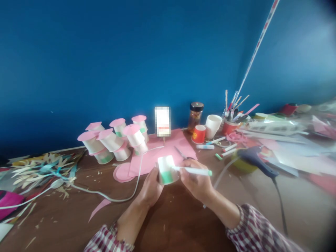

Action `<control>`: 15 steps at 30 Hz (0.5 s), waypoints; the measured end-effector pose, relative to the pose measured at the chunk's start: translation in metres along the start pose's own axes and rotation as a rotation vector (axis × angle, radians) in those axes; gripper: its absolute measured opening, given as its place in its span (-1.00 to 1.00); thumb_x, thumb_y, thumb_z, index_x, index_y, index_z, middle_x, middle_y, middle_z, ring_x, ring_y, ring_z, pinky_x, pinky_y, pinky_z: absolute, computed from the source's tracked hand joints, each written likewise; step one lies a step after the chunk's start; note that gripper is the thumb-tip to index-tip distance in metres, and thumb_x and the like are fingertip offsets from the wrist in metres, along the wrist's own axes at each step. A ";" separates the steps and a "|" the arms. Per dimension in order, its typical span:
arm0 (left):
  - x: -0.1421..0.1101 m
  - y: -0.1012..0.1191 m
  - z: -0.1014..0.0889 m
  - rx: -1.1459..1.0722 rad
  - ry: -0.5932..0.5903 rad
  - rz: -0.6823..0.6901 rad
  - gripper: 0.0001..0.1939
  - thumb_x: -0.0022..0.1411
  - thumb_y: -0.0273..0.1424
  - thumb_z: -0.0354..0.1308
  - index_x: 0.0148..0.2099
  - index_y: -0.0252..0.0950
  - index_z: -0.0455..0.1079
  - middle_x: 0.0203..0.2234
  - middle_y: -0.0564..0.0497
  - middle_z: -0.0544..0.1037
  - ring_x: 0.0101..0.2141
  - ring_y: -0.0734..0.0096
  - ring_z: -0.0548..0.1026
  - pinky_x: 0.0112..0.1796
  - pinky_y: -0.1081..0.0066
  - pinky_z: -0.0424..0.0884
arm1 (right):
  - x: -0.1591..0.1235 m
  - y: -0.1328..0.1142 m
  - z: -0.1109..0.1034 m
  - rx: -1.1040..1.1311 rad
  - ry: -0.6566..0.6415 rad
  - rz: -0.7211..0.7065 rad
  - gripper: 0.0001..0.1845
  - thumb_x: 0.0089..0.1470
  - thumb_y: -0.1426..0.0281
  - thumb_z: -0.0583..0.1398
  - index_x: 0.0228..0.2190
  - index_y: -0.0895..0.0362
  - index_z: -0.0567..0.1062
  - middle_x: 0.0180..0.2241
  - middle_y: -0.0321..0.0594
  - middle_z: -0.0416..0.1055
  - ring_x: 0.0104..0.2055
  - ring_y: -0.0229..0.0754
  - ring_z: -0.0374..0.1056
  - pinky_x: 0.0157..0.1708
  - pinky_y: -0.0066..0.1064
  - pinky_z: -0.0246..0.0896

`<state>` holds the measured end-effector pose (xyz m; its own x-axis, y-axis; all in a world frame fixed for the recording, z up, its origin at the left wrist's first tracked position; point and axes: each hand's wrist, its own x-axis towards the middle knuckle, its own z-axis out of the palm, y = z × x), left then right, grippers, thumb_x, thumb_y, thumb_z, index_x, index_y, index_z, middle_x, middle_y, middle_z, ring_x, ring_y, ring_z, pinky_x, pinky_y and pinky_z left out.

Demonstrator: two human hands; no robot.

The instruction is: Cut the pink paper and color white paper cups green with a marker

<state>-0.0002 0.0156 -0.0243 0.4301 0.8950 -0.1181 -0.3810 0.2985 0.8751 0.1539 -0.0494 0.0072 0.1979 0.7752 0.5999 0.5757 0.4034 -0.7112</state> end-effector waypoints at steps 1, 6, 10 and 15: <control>-0.001 0.002 0.001 0.023 0.012 0.019 -0.66 0.21 -0.14 0.03 -0.34 -0.27 0.48 -0.46 -0.05 0.51 -0.37 0.30 0.43 -0.27 0.40 0.37 | 0.000 0.000 0.000 -0.003 0.000 0.006 -0.92 0.05 0.42 0.16 -0.44 0.14 0.45 -0.53 -0.28 0.38 -0.52 -0.27 0.28 -0.50 -0.45 0.17; -0.009 0.015 0.011 0.101 0.120 0.102 -0.71 0.15 -0.19 0.12 -0.45 -0.30 0.47 -0.55 -0.03 0.48 -0.45 0.35 0.38 -0.35 0.43 0.36 | -0.001 0.003 0.000 -0.006 -0.005 0.040 -0.94 0.05 0.42 0.16 -0.43 0.13 0.45 -0.53 -0.30 0.38 -0.54 -0.28 0.26 -0.51 -0.46 0.16; -0.009 0.015 0.013 0.066 0.133 0.077 -0.72 0.14 -0.20 0.12 -0.43 -0.31 0.47 -0.58 -0.01 0.44 -0.46 0.37 0.37 -0.37 0.43 0.36 | -0.001 0.004 0.000 0.002 0.000 0.052 -0.94 0.04 0.42 0.17 -0.44 0.13 0.45 -0.53 -0.31 0.38 -0.55 -0.29 0.26 -0.51 -0.47 0.17; -0.002 0.004 0.005 0.061 0.113 0.048 -0.72 0.11 -0.15 0.13 -0.39 -0.28 0.44 -0.56 -0.02 0.47 -0.41 0.29 0.43 -0.33 0.37 0.38 | 0.000 0.002 0.002 0.036 0.010 0.105 -0.93 0.03 0.42 0.17 -0.44 0.14 0.45 -0.55 -0.31 0.38 -0.56 -0.30 0.25 -0.53 -0.49 0.19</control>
<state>0.0018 0.0138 -0.0182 0.3168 0.9403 -0.1244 -0.3470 0.2370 0.9074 0.1536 -0.0478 0.0054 0.2633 0.8096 0.5247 0.5229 0.3373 -0.7828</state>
